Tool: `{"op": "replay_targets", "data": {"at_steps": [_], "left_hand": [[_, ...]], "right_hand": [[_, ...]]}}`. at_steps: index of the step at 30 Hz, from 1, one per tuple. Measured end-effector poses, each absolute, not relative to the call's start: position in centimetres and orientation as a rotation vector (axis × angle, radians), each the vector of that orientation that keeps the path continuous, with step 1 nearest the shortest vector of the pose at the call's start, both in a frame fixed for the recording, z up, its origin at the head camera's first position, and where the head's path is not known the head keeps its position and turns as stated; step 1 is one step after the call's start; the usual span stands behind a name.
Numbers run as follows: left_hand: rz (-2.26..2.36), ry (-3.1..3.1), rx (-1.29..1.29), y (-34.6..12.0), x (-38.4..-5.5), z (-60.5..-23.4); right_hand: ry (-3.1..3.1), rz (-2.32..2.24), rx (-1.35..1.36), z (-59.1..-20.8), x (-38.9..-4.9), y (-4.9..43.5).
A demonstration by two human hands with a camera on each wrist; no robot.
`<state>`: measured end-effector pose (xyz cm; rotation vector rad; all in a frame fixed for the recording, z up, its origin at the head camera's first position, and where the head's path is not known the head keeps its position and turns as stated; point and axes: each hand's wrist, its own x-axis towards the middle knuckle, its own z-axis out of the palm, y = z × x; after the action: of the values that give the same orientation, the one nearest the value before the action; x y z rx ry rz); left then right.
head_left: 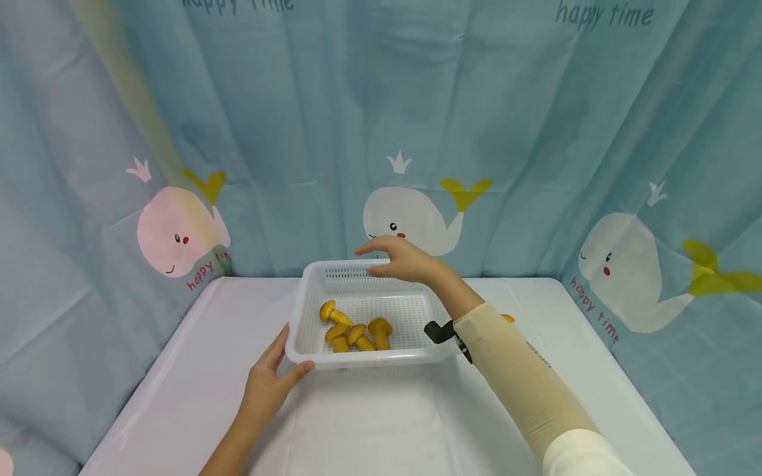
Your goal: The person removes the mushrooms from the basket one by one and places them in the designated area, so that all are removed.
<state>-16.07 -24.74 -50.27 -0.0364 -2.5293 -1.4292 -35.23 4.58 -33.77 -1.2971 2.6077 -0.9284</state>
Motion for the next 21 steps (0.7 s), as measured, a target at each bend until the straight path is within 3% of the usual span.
{"op": "replay_targets", "data": {"at_steps": [21], "left_hand": [[-1.403,-2.523,-0.058,-24.9,-16.2,-50.5]], "right_hand": [[2.441,-0.94,-1.116,-39.9,-39.0,-3.5]]}}
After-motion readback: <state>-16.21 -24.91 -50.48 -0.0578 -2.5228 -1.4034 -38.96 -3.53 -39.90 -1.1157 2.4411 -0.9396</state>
